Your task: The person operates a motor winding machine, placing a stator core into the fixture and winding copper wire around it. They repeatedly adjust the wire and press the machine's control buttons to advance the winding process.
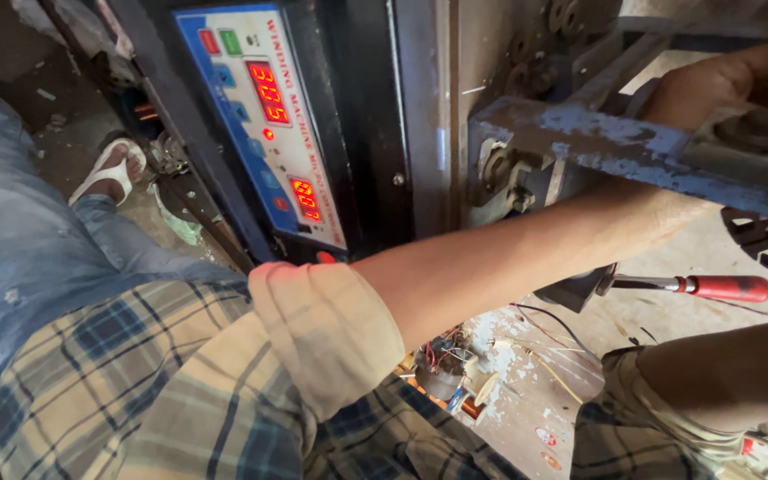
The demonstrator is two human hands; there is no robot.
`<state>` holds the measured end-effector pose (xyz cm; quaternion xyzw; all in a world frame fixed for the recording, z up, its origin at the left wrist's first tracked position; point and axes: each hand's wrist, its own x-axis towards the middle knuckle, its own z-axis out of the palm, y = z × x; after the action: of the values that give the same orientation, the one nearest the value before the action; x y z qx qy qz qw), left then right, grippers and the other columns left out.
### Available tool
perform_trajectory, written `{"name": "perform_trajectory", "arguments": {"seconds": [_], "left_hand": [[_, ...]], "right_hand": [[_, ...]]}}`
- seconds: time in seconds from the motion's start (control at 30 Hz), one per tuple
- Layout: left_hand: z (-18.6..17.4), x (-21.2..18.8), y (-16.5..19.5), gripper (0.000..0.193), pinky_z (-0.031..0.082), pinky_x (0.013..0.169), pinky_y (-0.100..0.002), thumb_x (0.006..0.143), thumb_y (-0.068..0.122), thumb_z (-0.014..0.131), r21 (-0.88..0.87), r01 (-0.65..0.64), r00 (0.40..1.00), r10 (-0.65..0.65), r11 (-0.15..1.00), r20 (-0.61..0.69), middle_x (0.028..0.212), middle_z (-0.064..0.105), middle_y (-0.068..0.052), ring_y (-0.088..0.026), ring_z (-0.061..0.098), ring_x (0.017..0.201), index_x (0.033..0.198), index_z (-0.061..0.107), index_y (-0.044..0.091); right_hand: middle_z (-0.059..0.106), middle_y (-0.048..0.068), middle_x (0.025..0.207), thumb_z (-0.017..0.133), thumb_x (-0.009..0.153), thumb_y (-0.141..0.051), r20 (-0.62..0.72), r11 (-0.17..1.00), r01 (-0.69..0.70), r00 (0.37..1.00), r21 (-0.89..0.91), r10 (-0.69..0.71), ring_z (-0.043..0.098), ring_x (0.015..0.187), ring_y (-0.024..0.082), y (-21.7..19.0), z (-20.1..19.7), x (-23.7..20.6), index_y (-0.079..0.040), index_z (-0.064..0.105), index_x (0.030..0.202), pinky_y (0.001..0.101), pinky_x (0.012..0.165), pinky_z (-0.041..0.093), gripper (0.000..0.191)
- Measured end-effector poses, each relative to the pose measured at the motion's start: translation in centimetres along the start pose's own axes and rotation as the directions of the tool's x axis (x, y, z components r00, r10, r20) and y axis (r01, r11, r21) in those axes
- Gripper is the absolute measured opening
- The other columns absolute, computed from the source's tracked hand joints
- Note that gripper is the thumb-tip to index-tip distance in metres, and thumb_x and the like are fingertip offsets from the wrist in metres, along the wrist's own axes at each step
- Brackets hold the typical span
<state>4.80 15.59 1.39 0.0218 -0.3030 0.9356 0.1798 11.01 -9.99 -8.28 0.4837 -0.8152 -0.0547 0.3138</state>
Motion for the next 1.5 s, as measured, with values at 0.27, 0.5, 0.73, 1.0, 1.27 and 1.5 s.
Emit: {"name": "perform_trajectory", "arguments": {"seconds": [0.27,0.5,0.73,1.0,1.27,1.5], "left_hand": [[-0.6,0.3,-0.3,0.04,0.055,0.1,-0.031,0.109,0.009,0.072,0.015,0.009,1.0,-0.009,1.0,0.0,0.124,0.065,-0.015,-0.018,0.067,0.11,0.138,0.052,-0.006],[-1.1,0.5,0.0,0.042,0.055,0.101,-0.032,0.109,0.009,0.073,-0.036,0.028,0.999,-0.027,0.999,0.026,0.125,0.063,-0.014,-0.018,0.066,0.112,0.14,0.049,-0.006],[-1.6,0.1,1.0,0.043,0.055,0.102,-0.032,0.111,0.009,0.073,-0.066,0.061,0.996,-0.057,0.996,0.062,0.126,0.062,-0.014,-0.017,0.066,0.113,0.141,0.047,-0.006],[-1.8,0.1,1.1,0.038,0.056,0.096,-0.033,0.112,0.007,0.069,-0.079,0.113,0.991,-0.107,0.99,0.077,0.124,0.063,-0.015,-0.017,0.067,0.107,0.14,0.049,-0.007],[-1.5,0.2,1.5,0.036,0.059,0.093,-0.033,0.111,0.011,0.07,-0.07,0.119,0.99,-0.114,0.99,0.077,0.124,0.068,-0.014,-0.016,0.07,0.103,0.138,0.051,-0.004],[-1.2,0.4,1.7,0.032,0.057,0.093,-0.032,0.114,0.012,0.069,-0.097,0.128,0.99,-0.121,0.987,0.075,0.12,0.07,-0.014,-0.016,0.069,0.101,0.135,0.053,-0.006]], "right_hand": [[0.072,0.012,0.085,0.066,0.083,-0.008,-0.008,1.0,0.021,1.0,0.016,-0.021,0.069,0.076,0.022,0.0,0.3,0.2,0.005,0.077,0.091,0.0314,0.069,0.059,0.019],[0.072,0.013,0.082,0.065,0.082,-0.01,-0.014,0.999,0.037,0.999,0.037,-0.036,0.069,0.074,0.023,-0.3,0.3,0.6,0.005,0.077,0.089,0.032,0.067,0.059,0.021],[0.072,0.014,0.08,0.063,0.081,-0.011,-0.014,0.997,0.036,0.999,0.07,-0.035,0.069,0.072,0.024,0.0,0.4,1.0,0.005,0.078,0.087,0.0325,0.066,0.059,0.023],[0.072,0.013,0.073,0.061,0.078,-0.013,-0.015,0.996,0.027,1.0,0.083,-0.026,0.069,0.067,0.025,-0.1,0.5,0.8,0.004,0.079,0.081,0.0323,0.062,0.059,0.025],[0.071,0.013,0.077,0.063,0.077,-0.011,0.037,0.997,0.002,0.999,0.071,-0.004,0.069,0.07,0.024,-0.4,0.2,0.9,0.005,0.079,0.084,0.0316,0.062,0.059,0.023],[0.073,0.013,0.081,0.064,0.076,-0.006,0.015,1.0,0.004,1.0,0.028,-0.005,0.07,0.073,0.024,-1.0,0.4,0.1,0.005,0.078,0.087,0.0322,0.065,0.06,0.021]]}}
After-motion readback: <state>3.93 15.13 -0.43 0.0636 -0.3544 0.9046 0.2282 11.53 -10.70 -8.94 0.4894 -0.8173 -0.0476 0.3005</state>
